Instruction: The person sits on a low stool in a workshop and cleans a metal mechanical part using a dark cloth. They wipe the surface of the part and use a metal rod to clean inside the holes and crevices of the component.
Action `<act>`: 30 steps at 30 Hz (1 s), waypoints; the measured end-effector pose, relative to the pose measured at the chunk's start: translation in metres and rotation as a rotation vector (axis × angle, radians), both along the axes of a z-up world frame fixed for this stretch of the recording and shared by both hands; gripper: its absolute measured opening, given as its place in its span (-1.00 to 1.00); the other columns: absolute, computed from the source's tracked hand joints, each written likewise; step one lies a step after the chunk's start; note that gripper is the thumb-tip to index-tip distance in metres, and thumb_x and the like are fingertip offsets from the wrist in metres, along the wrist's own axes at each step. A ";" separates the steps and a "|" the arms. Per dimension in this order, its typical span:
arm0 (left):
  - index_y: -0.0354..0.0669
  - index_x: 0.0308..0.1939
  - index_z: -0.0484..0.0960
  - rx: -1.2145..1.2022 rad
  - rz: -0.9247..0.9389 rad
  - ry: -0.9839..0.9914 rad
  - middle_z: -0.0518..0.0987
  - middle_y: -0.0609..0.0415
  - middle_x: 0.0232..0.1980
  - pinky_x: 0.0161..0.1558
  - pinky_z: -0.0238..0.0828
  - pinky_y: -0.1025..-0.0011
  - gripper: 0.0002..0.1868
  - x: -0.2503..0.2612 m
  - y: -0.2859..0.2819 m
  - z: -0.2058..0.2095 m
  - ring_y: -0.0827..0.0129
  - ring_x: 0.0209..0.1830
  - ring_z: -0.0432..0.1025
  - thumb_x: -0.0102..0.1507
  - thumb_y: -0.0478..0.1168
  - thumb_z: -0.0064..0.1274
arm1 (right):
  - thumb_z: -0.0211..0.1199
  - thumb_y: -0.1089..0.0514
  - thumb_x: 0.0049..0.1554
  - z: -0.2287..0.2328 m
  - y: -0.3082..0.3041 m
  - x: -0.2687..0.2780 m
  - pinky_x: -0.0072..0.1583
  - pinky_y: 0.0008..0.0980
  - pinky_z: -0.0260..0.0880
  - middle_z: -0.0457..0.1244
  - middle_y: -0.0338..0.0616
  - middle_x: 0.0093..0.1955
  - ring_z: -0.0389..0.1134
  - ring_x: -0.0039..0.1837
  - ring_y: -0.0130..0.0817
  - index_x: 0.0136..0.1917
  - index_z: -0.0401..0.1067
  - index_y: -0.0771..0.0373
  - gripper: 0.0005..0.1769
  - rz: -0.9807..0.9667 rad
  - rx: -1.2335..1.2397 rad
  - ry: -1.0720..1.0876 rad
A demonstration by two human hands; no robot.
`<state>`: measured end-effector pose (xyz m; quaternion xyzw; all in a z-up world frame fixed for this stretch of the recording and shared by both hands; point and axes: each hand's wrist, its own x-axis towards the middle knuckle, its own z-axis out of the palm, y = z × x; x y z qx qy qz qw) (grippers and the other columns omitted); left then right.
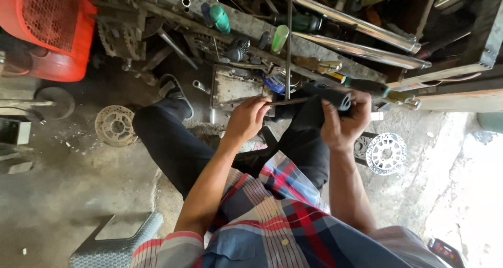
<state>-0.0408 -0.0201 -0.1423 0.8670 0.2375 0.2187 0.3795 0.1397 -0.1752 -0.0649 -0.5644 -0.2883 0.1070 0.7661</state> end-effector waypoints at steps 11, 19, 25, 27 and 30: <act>-0.25 -0.06 0.70 -0.038 -0.025 -0.135 0.72 -0.09 -0.05 -0.13 0.60 0.28 -0.79 0.015 -0.005 -0.004 0.08 -0.17 0.63 0.35 -0.18 0.14 | 0.29 0.26 0.21 0.041 0.016 -0.008 0.15 -0.23 0.55 0.34 -0.06 0.04 0.43 0.05 -0.26 0.14 0.29 0.20 -0.73 -0.095 0.368 0.420; -0.26 0.01 0.66 -0.079 -0.029 -0.040 0.69 -0.14 -0.17 -0.31 0.50 0.19 -0.80 0.007 0.012 0.008 0.00 -0.33 0.60 0.35 -0.25 0.12 | 0.34 0.27 0.18 -0.019 0.009 -0.024 0.01 -0.24 0.51 0.32 -0.11 0.00 0.39 -0.02 -0.28 0.14 0.35 0.21 -0.71 0.080 -0.015 0.450; -0.30 0.03 0.63 -0.035 -0.048 -0.128 0.66 -0.19 -0.15 -0.30 0.51 0.18 -0.80 -0.005 0.017 0.019 -0.05 -0.27 0.59 0.34 -0.31 0.11 | 0.17 0.03 0.24 -0.044 0.050 -0.027 -0.01 -0.23 0.48 0.38 -0.20 -0.06 0.44 -0.06 -0.28 0.08 0.40 0.14 -0.79 0.191 -0.016 1.219; -0.31 0.01 0.62 -0.009 -0.065 -0.152 0.66 -0.20 -0.15 -0.27 0.51 0.18 -0.81 -0.010 0.016 0.027 -0.06 -0.25 0.59 0.34 -0.32 0.11 | 0.12 -0.06 0.26 -0.053 0.060 -0.025 -0.01 -0.19 0.50 0.40 -0.16 -0.09 0.45 -0.08 -0.23 0.03 0.41 0.16 -0.73 0.284 -0.032 1.359; -0.31 -0.05 0.62 -0.049 -0.059 -0.044 0.66 -0.18 -0.21 -0.33 0.50 0.18 -0.85 -0.017 0.011 0.037 -0.01 -0.34 0.59 0.31 -0.33 0.12 | 0.06 -0.15 0.26 -0.044 0.070 -0.021 0.02 -0.26 0.50 0.42 -0.11 -0.08 0.46 -0.07 -0.24 0.06 0.46 0.25 -0.57 0.441 -0.071 1.457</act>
